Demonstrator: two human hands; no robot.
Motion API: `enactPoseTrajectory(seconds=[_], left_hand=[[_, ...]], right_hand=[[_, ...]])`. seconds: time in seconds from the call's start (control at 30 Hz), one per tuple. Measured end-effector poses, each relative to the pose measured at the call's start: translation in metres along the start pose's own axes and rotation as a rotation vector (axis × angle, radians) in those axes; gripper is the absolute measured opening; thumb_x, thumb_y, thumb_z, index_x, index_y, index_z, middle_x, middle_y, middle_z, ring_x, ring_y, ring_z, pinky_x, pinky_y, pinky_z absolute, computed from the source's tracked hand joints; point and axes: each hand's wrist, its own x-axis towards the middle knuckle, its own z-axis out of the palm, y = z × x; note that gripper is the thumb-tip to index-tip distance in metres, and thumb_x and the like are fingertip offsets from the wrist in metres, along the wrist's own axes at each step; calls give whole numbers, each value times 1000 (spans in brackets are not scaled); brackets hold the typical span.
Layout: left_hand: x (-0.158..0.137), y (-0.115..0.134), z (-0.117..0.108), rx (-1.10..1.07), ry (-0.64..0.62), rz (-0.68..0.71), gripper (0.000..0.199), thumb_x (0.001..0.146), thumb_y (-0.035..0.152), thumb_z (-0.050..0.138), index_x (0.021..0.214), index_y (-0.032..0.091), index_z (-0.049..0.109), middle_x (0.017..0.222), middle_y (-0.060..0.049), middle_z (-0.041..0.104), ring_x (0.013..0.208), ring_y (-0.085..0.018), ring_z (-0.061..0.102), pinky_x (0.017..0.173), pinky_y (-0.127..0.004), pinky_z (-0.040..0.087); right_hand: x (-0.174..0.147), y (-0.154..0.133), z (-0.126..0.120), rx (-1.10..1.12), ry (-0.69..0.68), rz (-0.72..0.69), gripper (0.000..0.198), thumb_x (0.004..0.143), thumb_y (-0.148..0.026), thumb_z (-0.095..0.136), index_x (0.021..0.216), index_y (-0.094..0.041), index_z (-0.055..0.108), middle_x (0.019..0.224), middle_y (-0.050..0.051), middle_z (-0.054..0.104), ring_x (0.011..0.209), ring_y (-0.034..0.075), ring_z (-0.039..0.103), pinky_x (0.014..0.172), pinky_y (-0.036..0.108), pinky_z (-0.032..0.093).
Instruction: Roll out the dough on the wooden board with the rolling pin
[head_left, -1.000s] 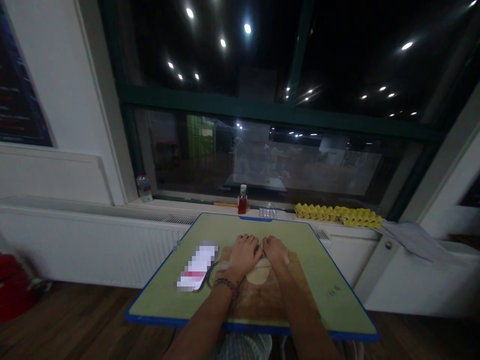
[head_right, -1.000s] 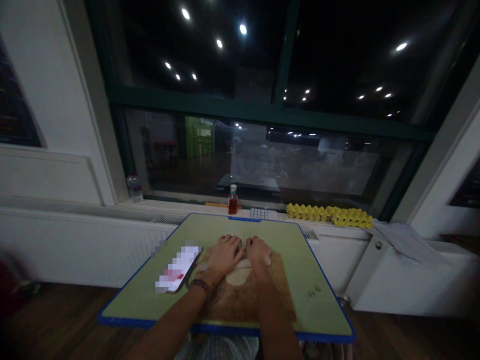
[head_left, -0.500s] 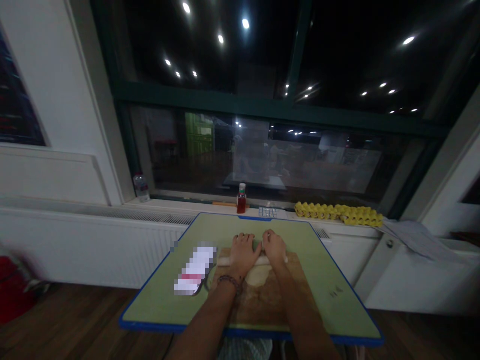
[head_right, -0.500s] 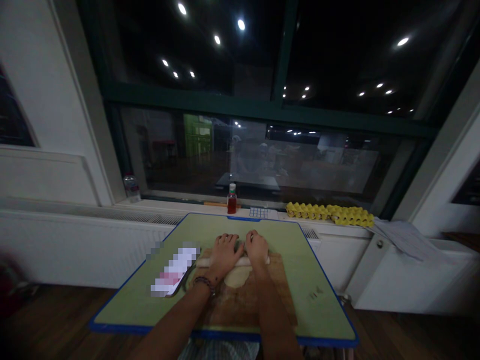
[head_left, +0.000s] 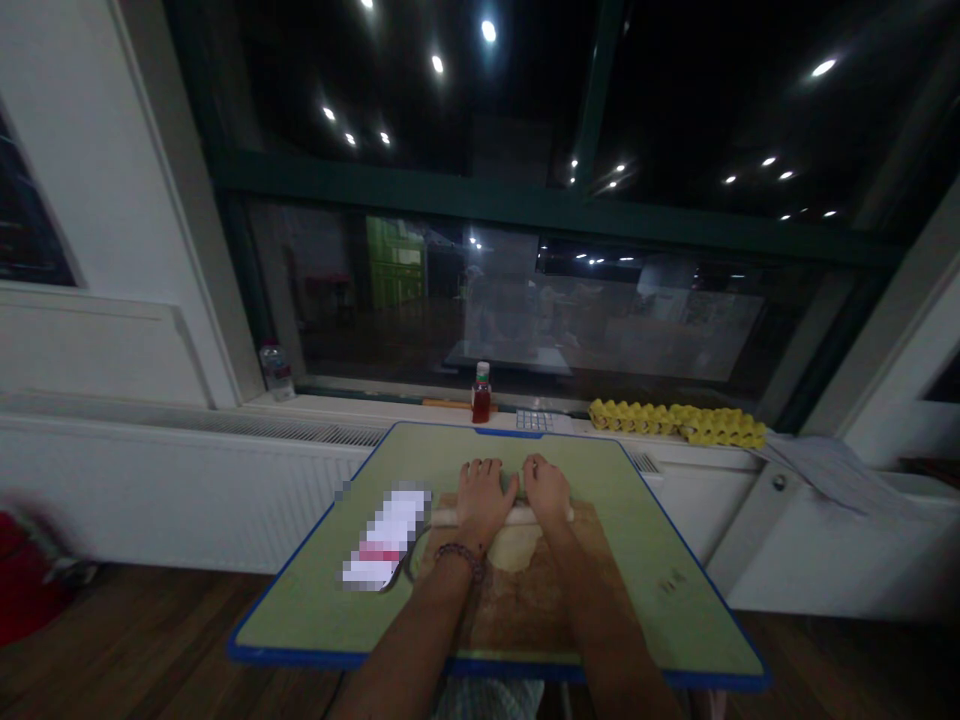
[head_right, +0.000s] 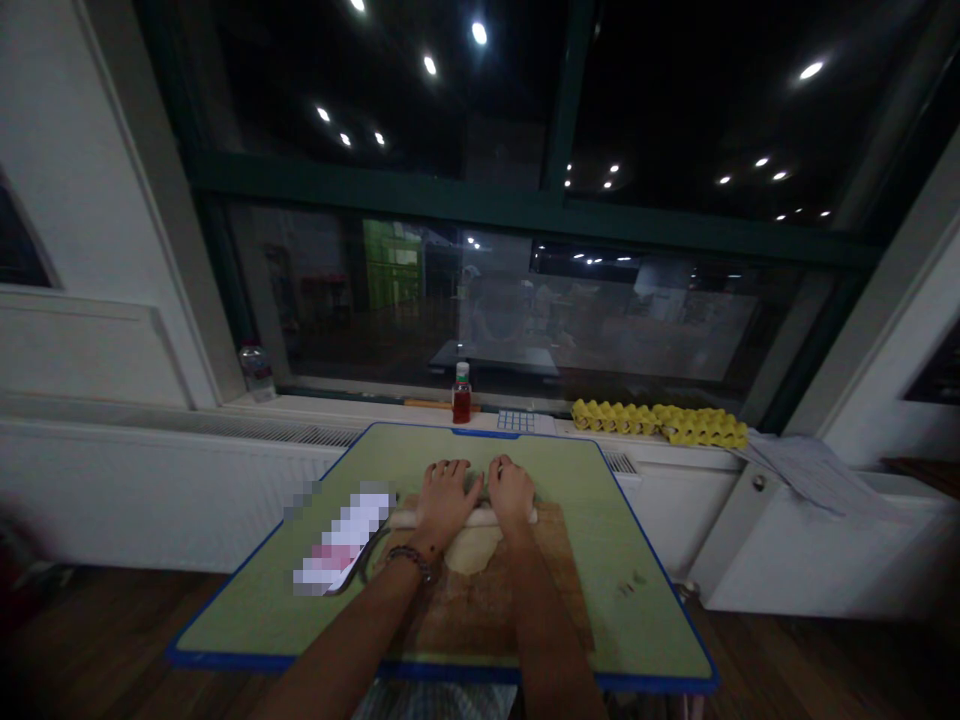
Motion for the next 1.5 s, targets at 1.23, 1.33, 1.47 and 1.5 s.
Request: enactPoseTrajectory(seconds=[1.23, 1.33, 1.47, 1.5], left_hand=[[22, -5, 3, -11, -19, -28, 36, 95, 39, 37, 108, 16, 63, 110, -11, 68, 107, -27, 55, 97, -43, 35], [24, -6, 5, -11, -20, -39, 35, 96, 39, 38, 106, 17, 63, 109, -11, 68, 106, -27, 56, 96, -43, 36], [26, -7, 7, -5, -20, -36, 35, 96, 39, 37, 106, 17, 63, 109, -10, 68, 106, -27, 56, 96, -42, 36], [27, -7, 7, -6, -18, -35, 35, 96, 39, 37, 106, 17, 63, 109, -10, 69, 106, -27, 56, 96, -42, 36]], right_hand=[[3, -2, 2, -8, -20, -22, 36, 100, -32, 33, 104, -21, 67, 92, 9, 74, 82, 16, 69, 71, 23, 42], [5, -2, 3, -17, -14, -20, 37, 99, -33, 33, 104, -22, 68, 91, 8, 74, 82, 17, 69, 71, 24, 43], [6, -3, 4, -23, -18, -19, 38, 100, -33, 32, 103, -22, 68, 92, 8, 74, 83, 17, 69, 71, 24, 43], [6, -3, 4, -23, -21, -19, 38, 100, -33, 32, 103, -21, 68, 92, 9, 74, 83, 17, 69, 71, 24, 43]])
